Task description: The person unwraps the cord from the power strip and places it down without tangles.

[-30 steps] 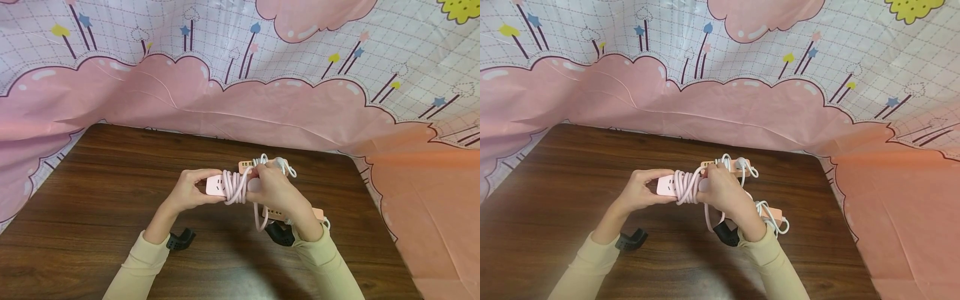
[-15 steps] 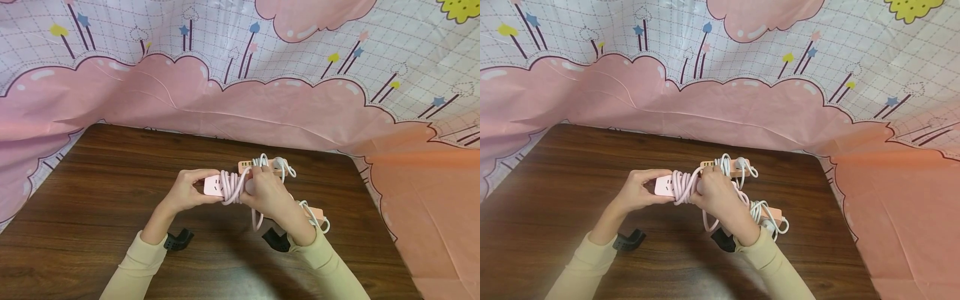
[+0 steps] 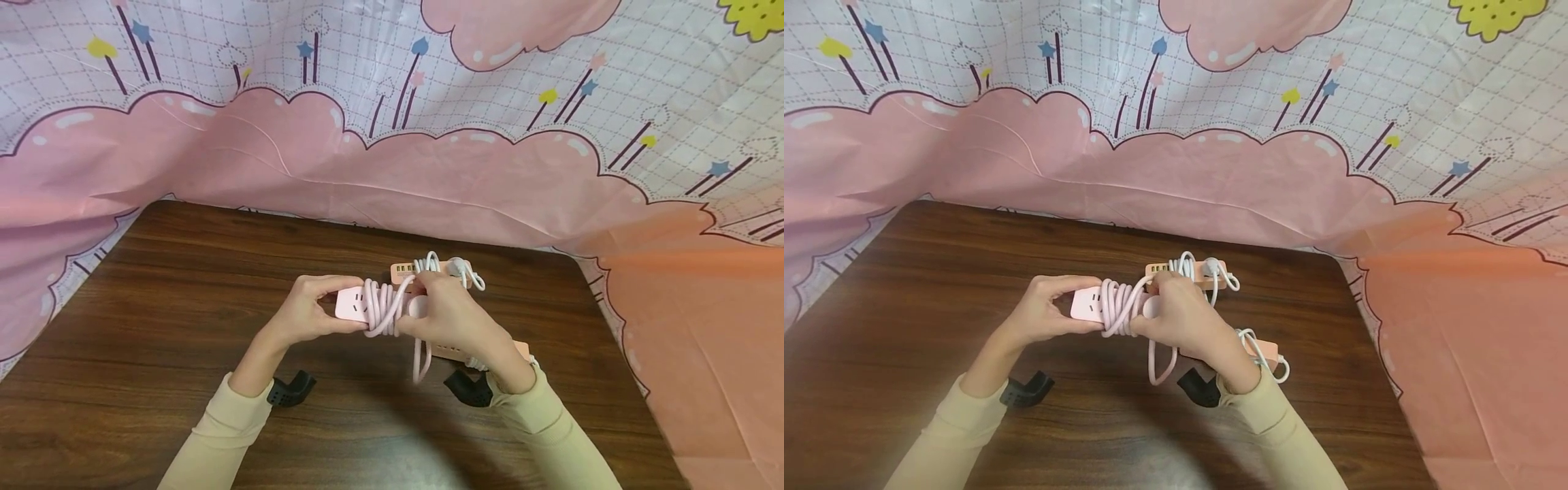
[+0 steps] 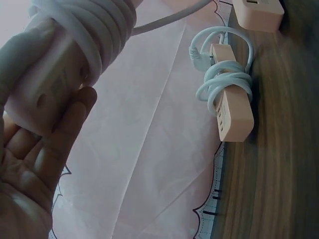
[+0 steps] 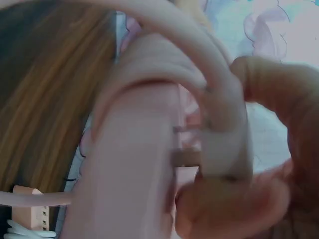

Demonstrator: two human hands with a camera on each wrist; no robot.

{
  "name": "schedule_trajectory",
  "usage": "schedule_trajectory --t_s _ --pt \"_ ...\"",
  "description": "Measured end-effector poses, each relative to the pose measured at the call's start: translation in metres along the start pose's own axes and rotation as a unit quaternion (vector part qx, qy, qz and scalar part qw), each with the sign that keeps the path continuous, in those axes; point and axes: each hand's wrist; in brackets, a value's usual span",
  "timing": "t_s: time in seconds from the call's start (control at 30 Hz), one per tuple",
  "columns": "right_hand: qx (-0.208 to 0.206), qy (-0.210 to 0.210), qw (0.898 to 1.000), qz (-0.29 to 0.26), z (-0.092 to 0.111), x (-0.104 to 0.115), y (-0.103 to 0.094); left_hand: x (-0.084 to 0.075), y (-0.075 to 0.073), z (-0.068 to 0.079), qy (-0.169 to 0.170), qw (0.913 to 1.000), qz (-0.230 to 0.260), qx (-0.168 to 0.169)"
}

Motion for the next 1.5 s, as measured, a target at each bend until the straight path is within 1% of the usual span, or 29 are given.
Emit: schedule_trajectory --t_s 0.07,0.17,0.23,0.3,0.4,0.5,0.57,0.63,0.67,0.77,0.83,0.87,0.97,1.07,1.13,1.2,1.27,1.37,1.5 --pt "-0.013 -0.017 1.0 -0.01 0.002 -0.001 0.0 0.0 -0.001 0.001 -0.012 0.9999 0.007 -0.005" --pt "-0.062 -0.042 0.997 0.011 0.009 0.002 0.002 0.001 -0.002 0.003 -0.027 0.9993 0.02 -0.017" --pt "-0.104 -0.054 0.993 0.033 0.015 0.005 0.005 0.0 -0.003 0.003 -0.033 0.9989 0.023 -0.024" --pt "-0.138 -0.061 0.988 0.039 0.021 0.01 0.008 0.001 -0.005 0.002 -0.038 0.9985 0.015 -0.036" --pt "-0.182 -0.075 0.98 0.035 0.031 0.015 0.012 0.002 -0.012 0.001 -0.057 0.9961 0.001 -0.067" --pt "-0.227 -0.089 0.97 0.018 0.041 0.015 0.02 0.002 -0.02 0.0 -0.077 0.9924 -0.011 -0.095" --pt "-0.251 -0.079 0.965 -0.007 0.047 0.011 0.027 -0.001 -0.024 -0.001 -0.086 0.9907 -0.013 -0.105" --pt "-0.266 -0.058 0.961 -0.046 0.052 0.004 0.035 -0.005 -0.027 -0.003 -0.088 0.9896 -0.018 -0.112" --pt "-0.268 -0.04 0.96 -0.067 0.054 0.001 0.039 -0.007 -0.028 -0.004 -0.089 0.9891 -0.017 -0.116" --pt "-0.257 0.02 0.957 -0.13 0.058 -0.01 0.052 -0.014 -0.031 -0.008 -0.09 0.9873 -0.014 -0.13" --pt "-0.242 0.051 0.957 -0.15 0.06 -0.017 0.059 -0.018 -0.032 -0.01 -0.089 0.9861 -0.012 -0.139" --pt "-0.231 0.062 0.959 -0.149 0.061 -0.02 0.063 -0.019 -0.033 -0.011 -0.09 0.9857 -0.009 -0.142" --pt "-0.195 0.075 0.97 -0.122 0.063 -0.03 0.076 -0.023 -0.033 -0.013 -0.088 0.9853 0.001 -0.147" --pt "-0.158 0.065 0.982 -0.077 0.064 -0.037 0.089 -0.027 -0.034 -0.014 -0.086 0.9857 0.013 -0.145" --pt "-0.133 0.061 0.988 -0.056 0.066 -0.039 0.099 -0.029 -0.033 -0.015 -0.087 0.9855 0.017 -0.144" --pt "-0.098 0.064 0.993 -0.031 0.067 -0.039 0.107 -0.033 -0.033 -0.017 -0.09 0.9854 0.019 -0.144" --pt "-0.062 0.069 0.996 -0.007 0.069 -0.039 0.114 -0.035 -0.033 -0.018 -0.092 0.9854 0.021 -0.142" --pt "-0.019 0.074 0.997 0.021 0.07 -0.039 0.124 -0.038 -0.033 -0.019 -0.09 0.9865 0.03 -0.134" --pt "-0.001 0.067 0.997 0.044 0.072 -0.041 0.137 -0.04 -0.032 -0.019 -0.087 0.9877 0.049 -0.121"
Point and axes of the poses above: each hand's wrist, its own z-axis away from the middle knuckle, its own y-axis out of the palm, x = y × z, and after that the axes turned 7 degrees about -x, right-handed
